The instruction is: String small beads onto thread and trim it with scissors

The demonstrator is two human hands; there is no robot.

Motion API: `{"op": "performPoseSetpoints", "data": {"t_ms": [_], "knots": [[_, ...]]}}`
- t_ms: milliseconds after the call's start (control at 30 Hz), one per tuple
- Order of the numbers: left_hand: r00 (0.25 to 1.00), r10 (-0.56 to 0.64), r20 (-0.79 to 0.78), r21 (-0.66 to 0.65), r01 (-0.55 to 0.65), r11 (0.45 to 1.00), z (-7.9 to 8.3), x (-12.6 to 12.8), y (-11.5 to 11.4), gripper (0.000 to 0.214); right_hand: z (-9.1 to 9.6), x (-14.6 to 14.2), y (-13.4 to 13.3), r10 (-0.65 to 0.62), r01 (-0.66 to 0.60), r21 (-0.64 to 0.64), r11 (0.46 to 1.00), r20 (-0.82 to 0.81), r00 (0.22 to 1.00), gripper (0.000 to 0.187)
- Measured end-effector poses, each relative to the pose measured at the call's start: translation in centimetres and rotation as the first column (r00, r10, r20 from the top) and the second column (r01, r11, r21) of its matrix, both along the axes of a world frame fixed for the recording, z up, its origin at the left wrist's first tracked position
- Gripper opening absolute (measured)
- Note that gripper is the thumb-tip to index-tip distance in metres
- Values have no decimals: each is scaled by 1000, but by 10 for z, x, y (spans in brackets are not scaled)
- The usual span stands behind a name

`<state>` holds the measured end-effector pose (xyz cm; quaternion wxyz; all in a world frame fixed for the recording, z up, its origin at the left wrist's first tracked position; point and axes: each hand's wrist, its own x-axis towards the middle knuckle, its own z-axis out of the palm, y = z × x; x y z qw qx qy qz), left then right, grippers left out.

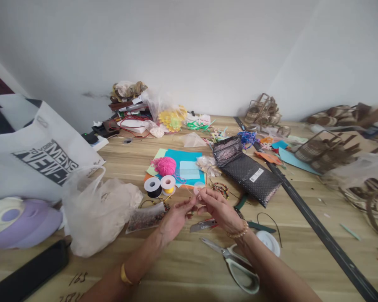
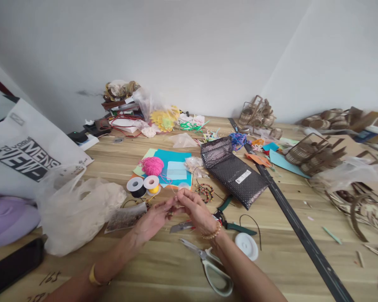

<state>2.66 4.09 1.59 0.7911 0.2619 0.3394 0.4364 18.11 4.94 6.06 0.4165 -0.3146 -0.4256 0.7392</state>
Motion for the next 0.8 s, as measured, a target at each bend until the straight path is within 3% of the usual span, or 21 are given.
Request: {"op": "performPoseSetpoints", "data": {"t_ms": [167,300,433,567,800], "knots": [[994,46,102,-33,-43,999,0,0,0,15,-6,3,5,-17,17,-19,1000,-10,1000,31],[995,71,67,-14,-70,997,-5,0,1,14,-12,4,8,-16,16,-16,1000,0,1000,32],[984,148,-101,95,-138,986,-6,0,2,14,-12,3,7,-5,5,9,1000,32,999,32],[921,248,-300,240,-178,954,-6,-2,3,14,-10,0,4,-15,11,44,999,105,994,34],[818,341,-464,350,-184,918,-18,-1,8,16,-14,-8,-3,-71,40,148,988,213,974,38]]}}
